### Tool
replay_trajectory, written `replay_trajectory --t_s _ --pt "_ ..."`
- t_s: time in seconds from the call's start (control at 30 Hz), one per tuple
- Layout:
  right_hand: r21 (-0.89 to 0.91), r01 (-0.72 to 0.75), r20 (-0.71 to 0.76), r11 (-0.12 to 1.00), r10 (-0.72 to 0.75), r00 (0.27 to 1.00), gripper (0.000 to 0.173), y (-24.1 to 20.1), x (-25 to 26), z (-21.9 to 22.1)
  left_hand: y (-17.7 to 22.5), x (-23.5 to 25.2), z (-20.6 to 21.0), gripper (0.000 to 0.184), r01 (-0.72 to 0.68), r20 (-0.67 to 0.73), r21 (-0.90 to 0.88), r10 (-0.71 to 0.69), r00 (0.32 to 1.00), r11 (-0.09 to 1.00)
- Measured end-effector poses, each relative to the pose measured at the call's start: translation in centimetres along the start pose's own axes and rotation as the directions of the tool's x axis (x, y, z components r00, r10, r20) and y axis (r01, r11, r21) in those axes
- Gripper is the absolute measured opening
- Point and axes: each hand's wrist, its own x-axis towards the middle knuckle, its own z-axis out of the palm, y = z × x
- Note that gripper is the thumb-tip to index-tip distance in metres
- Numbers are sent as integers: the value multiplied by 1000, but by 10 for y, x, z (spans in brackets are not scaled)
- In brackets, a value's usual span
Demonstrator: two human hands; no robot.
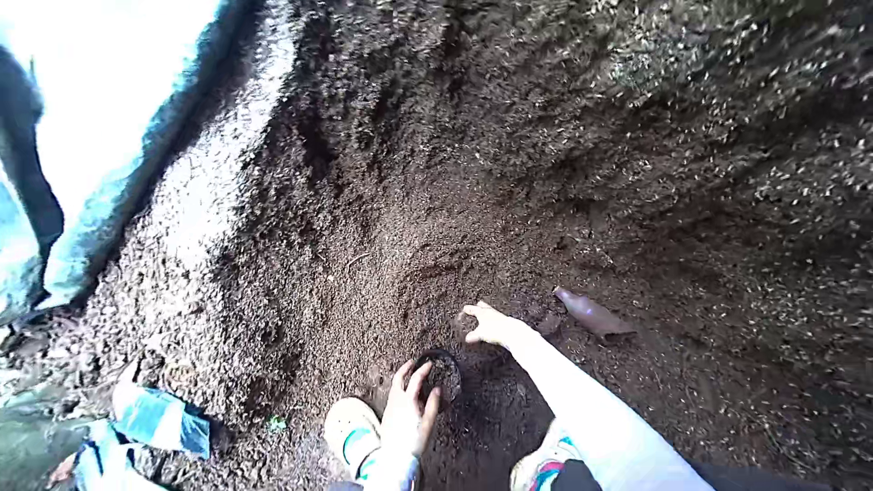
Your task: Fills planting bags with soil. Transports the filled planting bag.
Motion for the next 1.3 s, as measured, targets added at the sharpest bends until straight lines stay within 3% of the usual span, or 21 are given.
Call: replay_trajectory --t_s 0.13,0.23,0.33,0.43,0.63,0.8,0.97,1.07,1.13,1.2,1.23,1.3 --pt "253 244 -42 936 -241 970 61 -59 -68 23 18 11 -4 59 104 75 -146 -94 993 984" --pt "449 251 -147 858 -206 967 60 -81 -85 64 29 13 -22 51 142 119 -180 -122 985 973" --pt "310 232 -290 922 -141 946 54 -82 -80 89 19 15 -28 51 119 177 -178 -87 980 977" --pt "61 138 -315 989 -112 942 44 -83 -80 100 9 14 -27 64 86 218 -193 -43 975 977" --pt "-264 102 -382 959 -201 902 34 -79 -83 122 -8 14 -17 70 20 166 -305 33 986 952" --pt "-334 54 -314 941 -165 935 33 -77 -82 126 -3 18 -19 67 31 241 -273 38 970 961" --pt "-377 113 -421 919 -279 863 29 -55 -77 142 -8 17 -14 69 25 265 -255 45 963 967" --pt "-425 70 -309 903 -217 926 35 -61 -67 131 -10 14 -9 67 -42 240 -211 93 966 977" --pt "-449 50 -113 892 -113 987 37 -77 -69 107 -11 14 -12 65 -74 232 -225 127 964 971" --pt "-421 85 90 903 -51 995 34 -91 -67 71 -12 16 -14 56 -77 148 -295 125 981 952" --pt "-371 137 134 919 -93 987 33 -92 -64 51 -11 18 -13 51 -52 86 -300 81 993 952" --pt "-269 209 72 940 -197 978 33 -94 -50 13 -6 30 -12 48 33 49 -206 -23 999 978"
